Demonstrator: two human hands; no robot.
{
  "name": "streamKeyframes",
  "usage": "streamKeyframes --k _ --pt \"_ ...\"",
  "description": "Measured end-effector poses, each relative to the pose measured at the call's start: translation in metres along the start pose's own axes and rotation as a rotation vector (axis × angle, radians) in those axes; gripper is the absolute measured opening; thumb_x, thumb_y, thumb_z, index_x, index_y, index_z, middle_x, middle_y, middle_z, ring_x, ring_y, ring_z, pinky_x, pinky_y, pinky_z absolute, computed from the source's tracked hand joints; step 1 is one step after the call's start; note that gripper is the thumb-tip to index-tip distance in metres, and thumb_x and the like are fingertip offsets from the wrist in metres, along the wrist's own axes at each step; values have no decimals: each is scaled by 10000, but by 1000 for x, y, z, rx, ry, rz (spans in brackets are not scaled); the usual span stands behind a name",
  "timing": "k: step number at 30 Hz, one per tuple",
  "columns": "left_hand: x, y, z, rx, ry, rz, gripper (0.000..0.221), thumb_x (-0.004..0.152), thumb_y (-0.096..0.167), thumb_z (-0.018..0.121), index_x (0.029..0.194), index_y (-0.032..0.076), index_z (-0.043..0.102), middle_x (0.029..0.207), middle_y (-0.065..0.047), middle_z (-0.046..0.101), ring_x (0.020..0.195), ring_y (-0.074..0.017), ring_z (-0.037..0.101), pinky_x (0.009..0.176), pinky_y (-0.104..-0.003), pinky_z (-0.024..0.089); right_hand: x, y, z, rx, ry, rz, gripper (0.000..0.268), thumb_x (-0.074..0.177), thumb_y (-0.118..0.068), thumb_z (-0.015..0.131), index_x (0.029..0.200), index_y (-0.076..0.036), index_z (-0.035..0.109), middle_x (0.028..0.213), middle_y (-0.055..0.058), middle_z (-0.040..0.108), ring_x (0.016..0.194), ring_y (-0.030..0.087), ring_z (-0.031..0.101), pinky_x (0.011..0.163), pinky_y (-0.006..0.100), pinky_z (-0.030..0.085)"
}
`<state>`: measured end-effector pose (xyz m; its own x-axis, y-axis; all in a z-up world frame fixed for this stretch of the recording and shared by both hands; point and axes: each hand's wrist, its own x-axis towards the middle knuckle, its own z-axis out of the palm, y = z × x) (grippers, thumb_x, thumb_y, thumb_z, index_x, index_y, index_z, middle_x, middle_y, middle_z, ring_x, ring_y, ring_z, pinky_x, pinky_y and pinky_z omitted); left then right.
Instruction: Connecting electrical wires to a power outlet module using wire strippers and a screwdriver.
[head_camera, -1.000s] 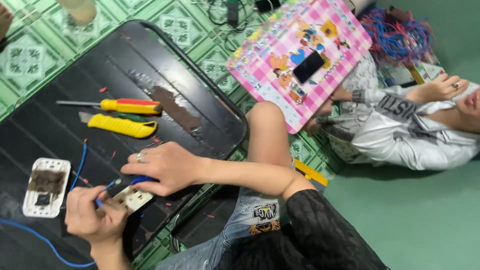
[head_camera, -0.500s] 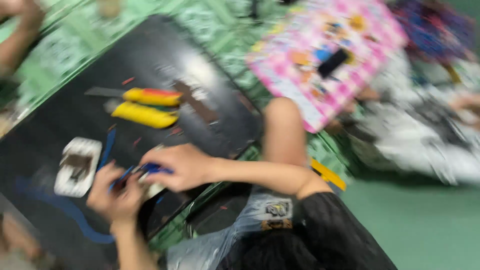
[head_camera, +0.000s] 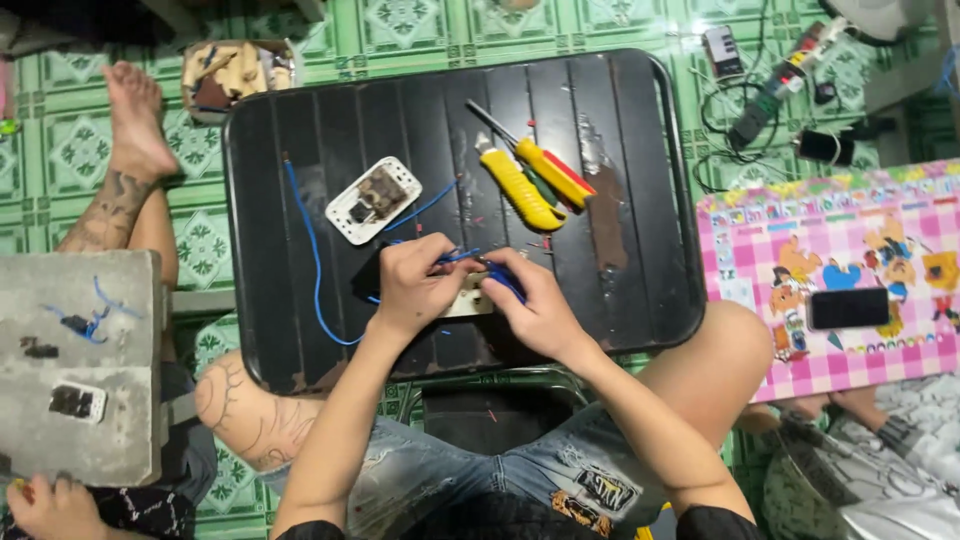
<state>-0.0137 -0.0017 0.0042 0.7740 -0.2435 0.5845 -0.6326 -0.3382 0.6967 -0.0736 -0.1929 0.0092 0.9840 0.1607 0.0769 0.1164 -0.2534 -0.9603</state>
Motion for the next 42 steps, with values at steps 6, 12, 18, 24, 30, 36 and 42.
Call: streamKeyframes --k 6,12,18,24,30,36,42 --pt "8 10 -2 -30 49 -30 528 846 247 892 633 128 423 465 -62 400 422 -298 503 448 -280 437 -2 -6 4 52 62 41 224 1034 -226 577 1163 -73 678 876 171 733 817 228 660 783 437 552" --pt "15 13 -4 -94 21 -143 520 753 348 952 726 106 493 544 -58 483 482 -226 535 493 -271 459 -5 -10 -1 -61 132 31 224 1023 -194 589 1190 -68 666 909 185 746 830 304 693 764 459 552" --pt "-1 -5 -2 -149 -11 -182 375 934 349 803 1123 95 603 767 -67 613 596 -209 588 587 -360 538 5 -29 -23 -637 207 -29 328 902 -318 768 1144 -104 707 926 126 710 842 388 709 785 472 541" --pt "8 2 -2 -154 32 -140 112 1064 131 599 1052 117 710 827 -40 659 737 -208 642 680 -324 548 4 -24 -23 -707 263 -135 341 927 -286 753 1189 -70 722 957 100 675 829 335 684 766 426 506" --pt "15 11 -5 -132 37 -64 62 1014 100 684 1035 98 742 762 -51 637 631 -219 618 580 -320 535 6 -34 -14 -647 335 -269 335 902 -257 763 1185 -83 722 972 89 657 782 318 662 770 401 524" --pt "14 10 -4 -131 46 -48 84 1012 86 682 1035 110 759 747 -40 623 595 -204 605 534 -309 525 6 -35 -9 -612 326 -259 337 915 -272 748 1173 -56 721 939 91 661 707 277 648 724 391 517" --pt "14 9 -4 -110 19 -29 57 987 81 711 988 93 767 728 -50 617 577 -229 615 535 -313 523 8 -35 -5 -581 299 -240 347 928 -269 738 1185 -39 712 947 120 661 704 288 651 710 400 521"
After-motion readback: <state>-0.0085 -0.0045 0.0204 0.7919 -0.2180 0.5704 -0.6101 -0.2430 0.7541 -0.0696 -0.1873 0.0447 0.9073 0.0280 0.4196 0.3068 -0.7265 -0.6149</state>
